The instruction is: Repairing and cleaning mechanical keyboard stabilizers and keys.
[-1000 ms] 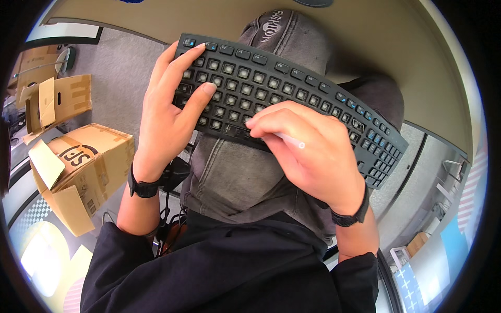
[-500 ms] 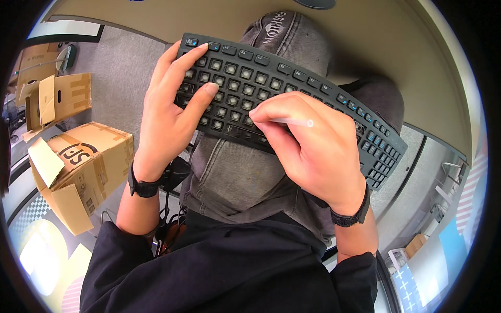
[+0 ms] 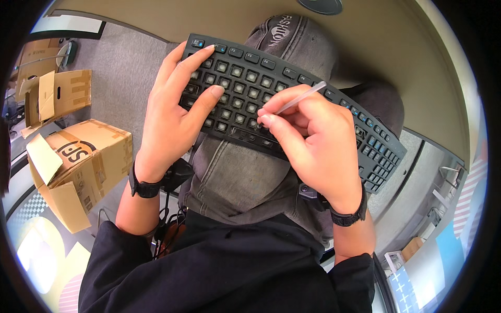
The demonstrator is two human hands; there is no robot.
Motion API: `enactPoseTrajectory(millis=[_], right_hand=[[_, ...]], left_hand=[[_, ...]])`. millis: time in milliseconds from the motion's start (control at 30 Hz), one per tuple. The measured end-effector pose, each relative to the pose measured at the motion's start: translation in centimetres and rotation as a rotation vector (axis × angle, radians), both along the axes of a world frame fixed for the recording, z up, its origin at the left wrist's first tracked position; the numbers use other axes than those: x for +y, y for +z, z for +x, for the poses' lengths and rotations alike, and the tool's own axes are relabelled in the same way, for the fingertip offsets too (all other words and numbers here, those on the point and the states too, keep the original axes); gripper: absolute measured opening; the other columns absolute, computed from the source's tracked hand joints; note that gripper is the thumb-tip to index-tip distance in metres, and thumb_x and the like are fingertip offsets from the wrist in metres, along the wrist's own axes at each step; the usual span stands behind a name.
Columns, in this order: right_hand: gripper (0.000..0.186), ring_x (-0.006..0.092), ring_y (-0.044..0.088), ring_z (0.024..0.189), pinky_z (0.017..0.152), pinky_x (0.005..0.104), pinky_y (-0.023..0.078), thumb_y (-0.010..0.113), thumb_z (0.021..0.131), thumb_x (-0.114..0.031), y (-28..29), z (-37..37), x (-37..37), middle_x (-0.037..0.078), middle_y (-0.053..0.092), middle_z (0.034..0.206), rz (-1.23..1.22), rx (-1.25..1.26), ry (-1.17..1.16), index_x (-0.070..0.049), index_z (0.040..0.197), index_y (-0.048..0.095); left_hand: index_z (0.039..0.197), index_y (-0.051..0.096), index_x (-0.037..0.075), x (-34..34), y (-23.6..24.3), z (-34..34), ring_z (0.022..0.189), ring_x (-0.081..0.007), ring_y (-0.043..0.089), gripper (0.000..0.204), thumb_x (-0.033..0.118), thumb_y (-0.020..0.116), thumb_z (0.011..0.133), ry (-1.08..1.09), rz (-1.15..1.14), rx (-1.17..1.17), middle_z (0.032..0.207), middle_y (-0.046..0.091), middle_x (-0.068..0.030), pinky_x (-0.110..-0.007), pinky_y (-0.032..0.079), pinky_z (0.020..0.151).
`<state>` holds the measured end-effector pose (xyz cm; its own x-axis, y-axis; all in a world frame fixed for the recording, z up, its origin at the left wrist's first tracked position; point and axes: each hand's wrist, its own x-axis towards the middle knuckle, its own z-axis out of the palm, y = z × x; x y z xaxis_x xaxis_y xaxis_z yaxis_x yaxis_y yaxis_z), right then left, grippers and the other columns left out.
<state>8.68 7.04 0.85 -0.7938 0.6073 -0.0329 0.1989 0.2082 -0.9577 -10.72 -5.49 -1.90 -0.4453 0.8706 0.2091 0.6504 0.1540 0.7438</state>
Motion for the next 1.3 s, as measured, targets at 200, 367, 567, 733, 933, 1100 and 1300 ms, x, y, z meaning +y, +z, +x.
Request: enactPoseTrajectory(millis=[200,367,567,733,933,1100,1300], right_hand=[[0.014,0.0228,0.074,0.093,0.081,0.0310,0.063,0.066,0.093,0.008,0.2,1.1,0.2,0.017,0.072,0.099,-0.460,0.097,-0.191,0.006,0.107,0.061],[0.016,0.0279,0.075,0.094,0.080,0.0352,0.065,0.066,0.093,0.007,0.2,2.3,0.3,0.020,0.072,0.101,-0.566,0.181,-0.243,0.005,0.107,0.059],[0.017,0.0303,0.076,0.093,0.079,0.0374,0.066,0.067,0.093,0.008,0.9,3.0,-0.5,0.022,0.073,0.101,-0.598,0.276,-0.241,0.005,0.107,0.057],[0.017,0.0311,0.076,0.092,0.078,0.0379,0.066,0.065,0.093,0.010,0.8,3.2,-1.0,0.022,0.072,0.099,-0.565,0.375,-0.267,0.004,0.106,0.056],[0.014,0.0285,0.075,0.091,0.078,0.0340,0.064,0.065,0.095,0.006,0.0,4.7,0.8,0.019,0.072,0.099,-0.266,0.333,-0.402,0.003,0.106,0.058],[0.019,0.0257,0.075,0.093,0.081,0.0311,0.062,0.067,0.092,0.011,-0.8,4.6,-0.1,0.019,0.072,0.101,-0.226,0.293,-0.367,0.005,0.108,0.059],[0.017,0.0237,0.074,0.095,0.080,0.0300,0.062,0.069,0.088,0.015,-2.2,3.3,-0.9,0.019,0.073,0.102,-0.025,0.330,-0.273,0.007,0.103,0.067]], left_hand=[[0.135,0.062,0.007,0.1,0.0,0.2,0.129,-0.0451,0.054,0.051,0.015,0.076,0.087,0.007,0.014,-0.039,0.148,0.047,-0.0251,-0.048,0.047,0.106],[0.117,0.073,0.010,-0.3,2.2,0.7,0.138,-0.0466,0.045,0.042,0.023,0.083,0.078,-0.151,0.133,0.285,0.149,0.050,-0.0226,-0.052,0.039,0.112],[0.091,0.077,0.015,-0.4,2.7,3.0,0.138,-0.0446,0.047,0.032,0.036,0.087,0.068,-0.320,0.122,0.263,0.134,0.065,-0.0138,-0.059,0.030,0.113],[0.087,0.076,0.016,-0.6,2.6,3.1,0.134,-0.0430,0.052,0.022,0.023,0.085,0.069,-0.355,0.141,0.286,0.128,0.069,-0.0118,-0.059,0.030,0.114],[0.094,0.073,0.002,-1.2,0.5,-1.0,0.102,-0.0220,0.068,0.008,0.001,0.075,0.086,0.394,0.454,0.057,0.121,0.071,-0.0132,-0.033,0.053,0.085],[0.103,0.071,-0.005,-1.4,0.6,-4.3,0.107,-0.0185,0.065,0.009,-0.001,0.068,0.096,0.564,0.440,-0.191,0.121,0.069,-0.0137,-0.030,0.052,0.091],[0.115,0.069,-0.002,-1.1,0.2,-3.9,0.104,-0.0141,0.065,0.020,0.004,0.068,0.097,0.494,0.317,-0.311,0.126,0.067,-0.0118,-0.027,0.052,0.087]])
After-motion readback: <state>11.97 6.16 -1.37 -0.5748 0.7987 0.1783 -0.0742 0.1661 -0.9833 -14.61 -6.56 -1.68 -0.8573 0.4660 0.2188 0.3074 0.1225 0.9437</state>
